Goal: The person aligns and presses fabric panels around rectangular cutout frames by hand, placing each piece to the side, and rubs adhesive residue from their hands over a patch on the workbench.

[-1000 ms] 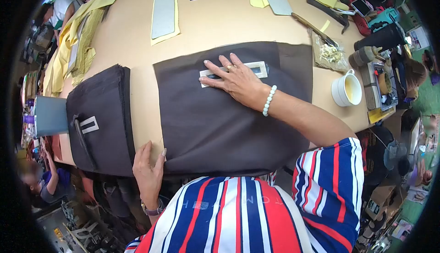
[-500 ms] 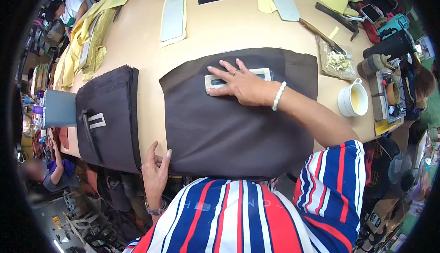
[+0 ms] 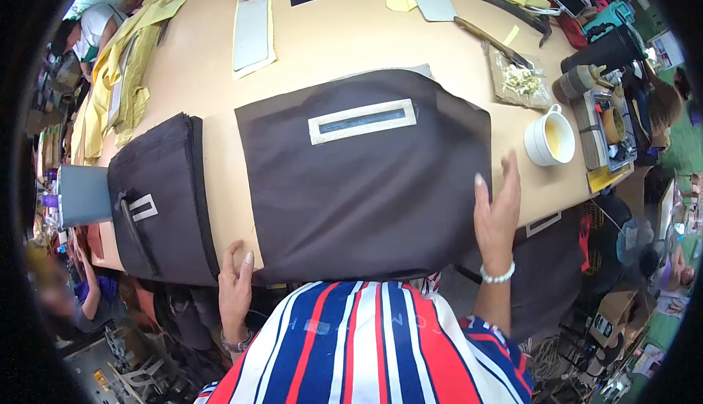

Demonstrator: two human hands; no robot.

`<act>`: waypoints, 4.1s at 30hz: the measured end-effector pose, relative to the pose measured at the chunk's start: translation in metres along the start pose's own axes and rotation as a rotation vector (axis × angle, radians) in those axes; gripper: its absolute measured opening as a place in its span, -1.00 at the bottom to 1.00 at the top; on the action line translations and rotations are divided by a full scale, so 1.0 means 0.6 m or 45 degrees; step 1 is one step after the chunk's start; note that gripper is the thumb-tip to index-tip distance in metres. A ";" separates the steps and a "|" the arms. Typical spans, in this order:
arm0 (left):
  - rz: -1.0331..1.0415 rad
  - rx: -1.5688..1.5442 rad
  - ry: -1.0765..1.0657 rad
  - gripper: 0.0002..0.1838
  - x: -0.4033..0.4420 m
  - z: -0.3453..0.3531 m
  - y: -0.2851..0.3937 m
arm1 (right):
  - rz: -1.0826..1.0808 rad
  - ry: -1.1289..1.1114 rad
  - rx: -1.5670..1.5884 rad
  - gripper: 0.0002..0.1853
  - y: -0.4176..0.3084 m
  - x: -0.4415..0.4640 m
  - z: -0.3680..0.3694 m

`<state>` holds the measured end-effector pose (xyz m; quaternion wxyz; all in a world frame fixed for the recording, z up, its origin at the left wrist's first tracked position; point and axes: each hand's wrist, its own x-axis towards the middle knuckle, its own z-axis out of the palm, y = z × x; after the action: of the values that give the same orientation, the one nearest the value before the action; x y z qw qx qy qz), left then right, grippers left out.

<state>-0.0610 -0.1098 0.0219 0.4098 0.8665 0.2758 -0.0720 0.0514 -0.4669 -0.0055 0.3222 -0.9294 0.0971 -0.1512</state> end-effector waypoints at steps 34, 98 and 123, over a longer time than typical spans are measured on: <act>0.386 -0.969 -0.308 -0.39 0.078 -0.056 0.033 | 0.290 -0.121 0.875 -0.32 -0.025 0.029 -0.108; 0.570 -0.145 0.388 -0.77 0.334 0.049 0.083 | -0.056 0.042 0.119 -0.15 -0.028 0.255 0.145; 0.809 0.420 0.534 -0.79 0.347 0.052 0.090 | -0.068 0.146 -0.175 -0.20 -0.037 0.262 0.167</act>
<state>0.1455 -0.0740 -0.0353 0.2022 0.9585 0.0568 0.1928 0.2345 -0.4362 -0.0321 0.2474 -0.9415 0.1006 -0.2057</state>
